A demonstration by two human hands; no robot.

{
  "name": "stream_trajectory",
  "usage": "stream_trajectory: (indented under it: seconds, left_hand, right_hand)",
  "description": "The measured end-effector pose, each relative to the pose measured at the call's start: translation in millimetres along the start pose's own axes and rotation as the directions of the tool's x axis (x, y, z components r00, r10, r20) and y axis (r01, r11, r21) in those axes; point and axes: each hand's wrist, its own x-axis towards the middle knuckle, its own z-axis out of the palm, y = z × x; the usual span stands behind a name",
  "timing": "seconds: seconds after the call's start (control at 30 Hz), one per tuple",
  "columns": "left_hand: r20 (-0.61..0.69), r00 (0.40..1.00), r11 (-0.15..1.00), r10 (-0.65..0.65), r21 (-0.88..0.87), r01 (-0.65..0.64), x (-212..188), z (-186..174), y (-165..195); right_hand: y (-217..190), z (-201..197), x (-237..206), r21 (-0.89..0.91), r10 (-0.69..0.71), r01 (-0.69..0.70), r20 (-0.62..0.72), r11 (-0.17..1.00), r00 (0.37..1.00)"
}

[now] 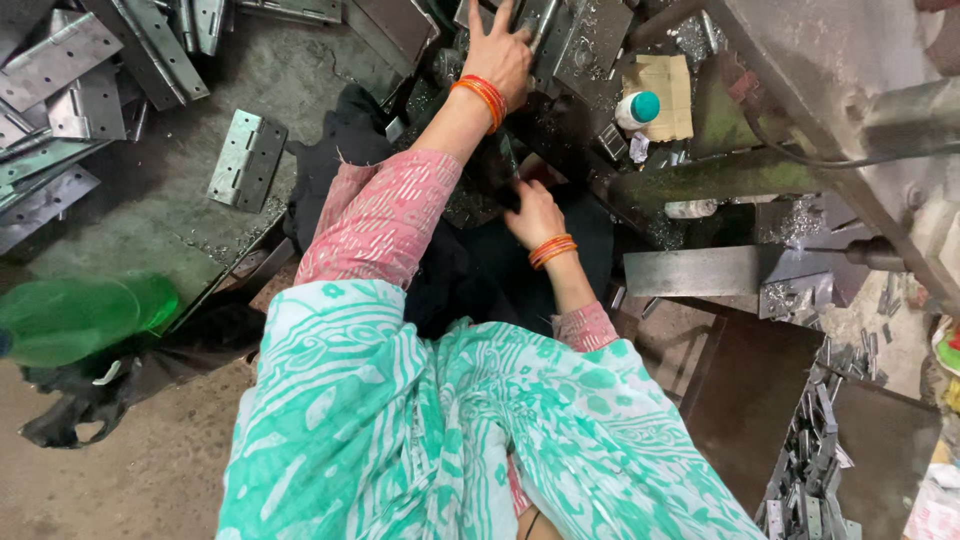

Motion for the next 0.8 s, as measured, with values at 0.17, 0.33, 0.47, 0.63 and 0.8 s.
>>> stream_trajectory:
  seconds: [0.17, 0.33, 0.47, 0.63, 0.8]
  left_hand:
    - [0.031, 0.999, 0.998, 0.005, -0.058, -0.003, 0.1, 3.1, 2.9]
    - [-0.065, 0.998, 0.998, 0.001, -0.056, -0.005, 2.4, 9.7, -0.4]
    - [-0.01, 1.0, 0.994, 0.01, -0.112, -0.011, 3.4, 7.2, 1.3]
    - [-0.051, 0.999, 0.999, 0.017, -0.038, -0.019, 2.8, 4.5, 1.9]
    - [-0.006, 1.0, 0.997, 0.015, -0.08, -0.016, 4.4, 10.9, 2.2]
  right_hand:
    - [2.7, 0.1, 0.2, -0.042, 0.004, -0.005, -0.022, 0.999, 1.0]
    - [-8.2, 30.2, -15.6, 0.105, 0.038, -0.02, -0.18, 0.994, 0.983]
    - [-11.0, 30.8, -16.8, 0.022, 0.095, -0.094, -0.077, 0.995, 0.992]
    - [-4.0, 8.2, -6.2, 0.039, 0.0, 0.002, -0.04, 0.999, 0.999]
    - [4.8, -19.1, 8.3, 0.025, -0.09, 0.091, -0.038, 0.996, 0.995]
